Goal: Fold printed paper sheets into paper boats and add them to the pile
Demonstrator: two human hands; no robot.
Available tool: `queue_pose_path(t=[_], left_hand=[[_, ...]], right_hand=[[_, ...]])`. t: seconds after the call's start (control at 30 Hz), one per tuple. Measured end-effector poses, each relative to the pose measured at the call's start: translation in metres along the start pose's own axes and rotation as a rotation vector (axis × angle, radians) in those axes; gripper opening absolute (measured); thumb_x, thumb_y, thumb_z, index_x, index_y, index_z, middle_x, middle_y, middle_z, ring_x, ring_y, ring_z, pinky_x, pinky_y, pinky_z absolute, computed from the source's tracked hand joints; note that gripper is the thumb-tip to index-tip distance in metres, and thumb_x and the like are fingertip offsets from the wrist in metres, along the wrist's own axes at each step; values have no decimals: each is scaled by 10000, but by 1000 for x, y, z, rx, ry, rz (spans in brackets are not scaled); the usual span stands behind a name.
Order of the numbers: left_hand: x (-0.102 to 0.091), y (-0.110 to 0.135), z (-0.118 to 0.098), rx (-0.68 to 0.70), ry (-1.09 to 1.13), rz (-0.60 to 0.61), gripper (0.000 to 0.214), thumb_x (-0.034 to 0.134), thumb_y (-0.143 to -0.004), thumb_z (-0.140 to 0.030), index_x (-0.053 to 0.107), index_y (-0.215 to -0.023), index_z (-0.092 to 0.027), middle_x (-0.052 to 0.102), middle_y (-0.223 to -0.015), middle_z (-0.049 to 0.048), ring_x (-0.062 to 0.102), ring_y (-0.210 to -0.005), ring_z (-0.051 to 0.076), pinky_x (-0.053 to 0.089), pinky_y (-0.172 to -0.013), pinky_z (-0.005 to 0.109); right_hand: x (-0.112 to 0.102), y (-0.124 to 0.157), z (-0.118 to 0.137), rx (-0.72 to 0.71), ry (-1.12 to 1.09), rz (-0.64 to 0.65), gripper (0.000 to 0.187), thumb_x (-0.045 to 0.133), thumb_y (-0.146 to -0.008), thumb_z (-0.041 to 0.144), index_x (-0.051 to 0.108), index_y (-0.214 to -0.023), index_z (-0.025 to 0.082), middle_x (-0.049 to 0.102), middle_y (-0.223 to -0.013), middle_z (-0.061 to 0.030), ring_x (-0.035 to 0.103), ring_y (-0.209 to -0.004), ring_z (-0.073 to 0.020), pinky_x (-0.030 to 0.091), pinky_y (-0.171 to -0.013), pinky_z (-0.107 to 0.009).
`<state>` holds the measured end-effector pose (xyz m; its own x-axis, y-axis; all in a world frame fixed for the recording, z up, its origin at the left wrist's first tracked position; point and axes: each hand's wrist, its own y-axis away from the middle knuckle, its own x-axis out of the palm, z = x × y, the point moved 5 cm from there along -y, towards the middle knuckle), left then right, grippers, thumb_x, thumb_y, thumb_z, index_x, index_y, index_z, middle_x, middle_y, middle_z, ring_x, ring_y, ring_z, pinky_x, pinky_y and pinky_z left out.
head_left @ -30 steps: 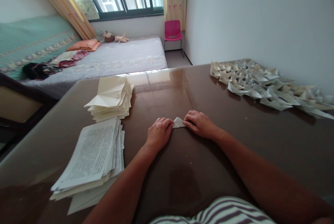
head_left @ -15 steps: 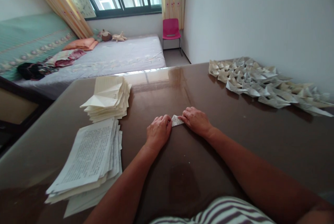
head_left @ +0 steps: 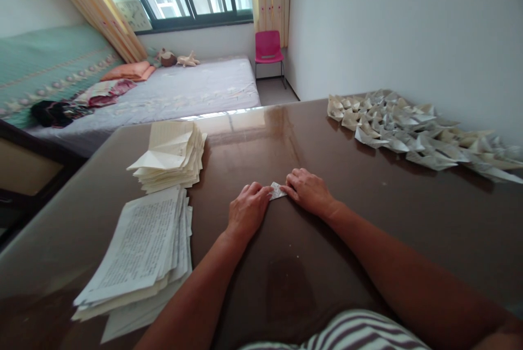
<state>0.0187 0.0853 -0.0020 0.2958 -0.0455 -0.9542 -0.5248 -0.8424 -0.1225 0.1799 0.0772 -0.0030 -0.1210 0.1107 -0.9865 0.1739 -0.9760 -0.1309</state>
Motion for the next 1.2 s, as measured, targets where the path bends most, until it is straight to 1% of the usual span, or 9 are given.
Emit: queue_pose_path(t=[0.13, 0.33, 0.47, 0.6, 0.7, 0.83, 0.93, 1.07, 1.2], left_hand=[[-3, 2, 6, -17, 65, 2, 301, 375, -973, -350, 648, -1100, -359, 607, -1000, -6, 534, -976, 151, 437, -733, 230], [-1, 4, 3, -16, -17, 43, 323, 396, -968, -328, 596, -1190, -450, 583, -1051, -13, 523, -971, 153, 418, -633, 220], [0, 6, 0, 23, -99, 59, 302, 445, -955, -335, 593, -1174, -480, 573, -1088, -22, 500, -983, 155, 408, -595, 205], [-1, 6, -4, 55, -115, 71, 300, 448, -953, -314, 586, -1181, -453, 573, -1125, -23, 478, -996, 171, 439, -608, 213], [-2, 7, -8, 98, -121, 59, 307, 427, -959, -283, 583, -1191, -410, 568, -1185, -20, 468, -1023, 182, 466, -654, 232], [-2, 9, -14, 156, -146, 67, 304, 416, -960, -253, 590, -1193, -339, 587, -1177, 10, 470, -1037, 187, 480, -738, 256], [-2, 11, -16, 162, -163, 86, 303, 430, -952, -251, 578, -1206, -323, 596, -1144, 26, 474, -1035, 198, 480, -726, 267], [-2, 13, -18, 157, -182, 100, 311, 445, -944, -246, 552, -1230, -304, 588, -1144, 34, 471, -1031, 217, 476, -694, 290], [-2, 16, -20, 155, -214, 88, 322, 443, -944, -236, 530, -1251, -281, 590, -1145, 46, 468, -1045, 225, 468, -714, 299]], right_hand=[[1, 1, -1, -1, -4, -6, 329, 427, -950, 468, 603, -851, 208, 616, -929, -55, 542, -908, -204, 403, -725, -296], [0, 1, -3, 29, -67, -28, 287, 482, -930, 452, 621, -877, 207, 611, -929, -50, 546, -896, -196, 415, -720, -288], [-2, 3, 2, -124, -174, -50, 231, 473, -954, 333, 626, -1113, 263, 607, -1060, -40, 524, -979, -172, 413, -804, -266], [-5, 8, 7, -230, -125, 9, 311, 461, -952, 238, 614, -1207, 331, 620, -1095, -38, 506, -1004, -192, 404, -827, -302], [-7, 11, 2, -209, -146, 36, 309, 473, -947, 247, 623, -1200, 341, 624, -1104, -37, 515, -1016, -196, 410, -816, -307], [-3, 9, -15, -45, -350, 56, 211, 516, -927, 318, 674, -1066, 297, 627, -1038, -22, 564, -930, -150, 428, -755, -251], [1, 6, -23, 41, -415, 61, 130, 582, -879, 313, 658, -959, 244, 627, -956, -10, 568, -852, -136, 418, -698, -236], [0, 4, -22, 38, -381, 87, 76, 590, -867, 281, 639, -877, 224, 629, -893, -4, 562, -851, -147, 404, -684, -243], [-7, 8, -9, -72, -317, 35, 222, 489, -930, 237, 650, -1077, 276, 626, -1062, -28, 537, -966, -165, 419, -770, -263]])
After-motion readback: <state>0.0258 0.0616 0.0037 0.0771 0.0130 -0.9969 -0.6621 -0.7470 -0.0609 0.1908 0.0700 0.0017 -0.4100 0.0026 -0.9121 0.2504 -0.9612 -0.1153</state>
